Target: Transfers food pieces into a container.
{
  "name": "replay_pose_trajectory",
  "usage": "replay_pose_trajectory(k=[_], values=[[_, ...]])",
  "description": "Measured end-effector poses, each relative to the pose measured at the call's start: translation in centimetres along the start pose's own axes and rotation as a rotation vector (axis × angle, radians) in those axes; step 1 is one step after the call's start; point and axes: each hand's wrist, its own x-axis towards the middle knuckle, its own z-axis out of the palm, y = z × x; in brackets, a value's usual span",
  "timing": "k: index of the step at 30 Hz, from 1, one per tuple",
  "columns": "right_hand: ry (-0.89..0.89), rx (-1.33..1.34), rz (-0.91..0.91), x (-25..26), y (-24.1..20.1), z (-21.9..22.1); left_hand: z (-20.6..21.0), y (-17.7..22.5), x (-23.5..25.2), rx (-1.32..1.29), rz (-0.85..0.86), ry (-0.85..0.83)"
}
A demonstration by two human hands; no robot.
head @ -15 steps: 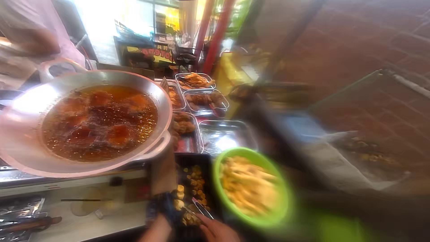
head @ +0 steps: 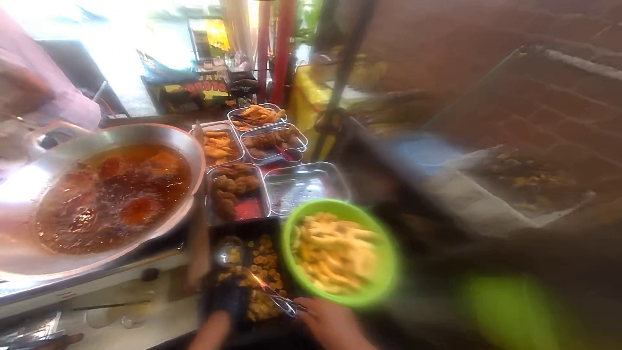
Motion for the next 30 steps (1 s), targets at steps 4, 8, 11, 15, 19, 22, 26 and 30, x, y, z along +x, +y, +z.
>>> replay_pose_trajectory(k=[4, 8, 11, 15, 19, 22, 26, 30], values=[[0.202, 0.138, -0.090, -2.1, 4.2, -0.9, -1.1, 3.2, 0.5, 0.049, -0.099, 0.065], [0.484, 0.293, -0.149, -3.5, 9.5, -1.7, -5.2, 13.1, 0.8, -0.012, 0.089, 0.145], [0.623, 0.360, -0.153, -4.4, 13.9, -2.2, -3.3, 17.7, 7.4, 0.094, 0.310, 0.229], [0.671, 0.389, -0.151, -6.2, 17.9, -3.4, -0.4, 23.0, 14.4, 0.218, 0.210, 0.128], [0.678, 0.429, -0.185, -7.8, 21.0, -3.8, 2.9, 24.0, 14.7, 0.101, 0.065, 0.185], [0.633, 0.474, -0.200, -8.2, 22.1, -3.3, 2.5, 23.0, 10.7, -0.127, 0.013, 0.233], [0.573, 0.387, -0.279, -7.2, 21.1, -3.7, 4.0, 20.2, 5.6, -1.096, 0.081, 0.387], [0.448, 0.242, -0.482, -4.2, 16.5, -3.9, 5.2, 17.9, -0.1, -1.659, 0.017, 0.433]])
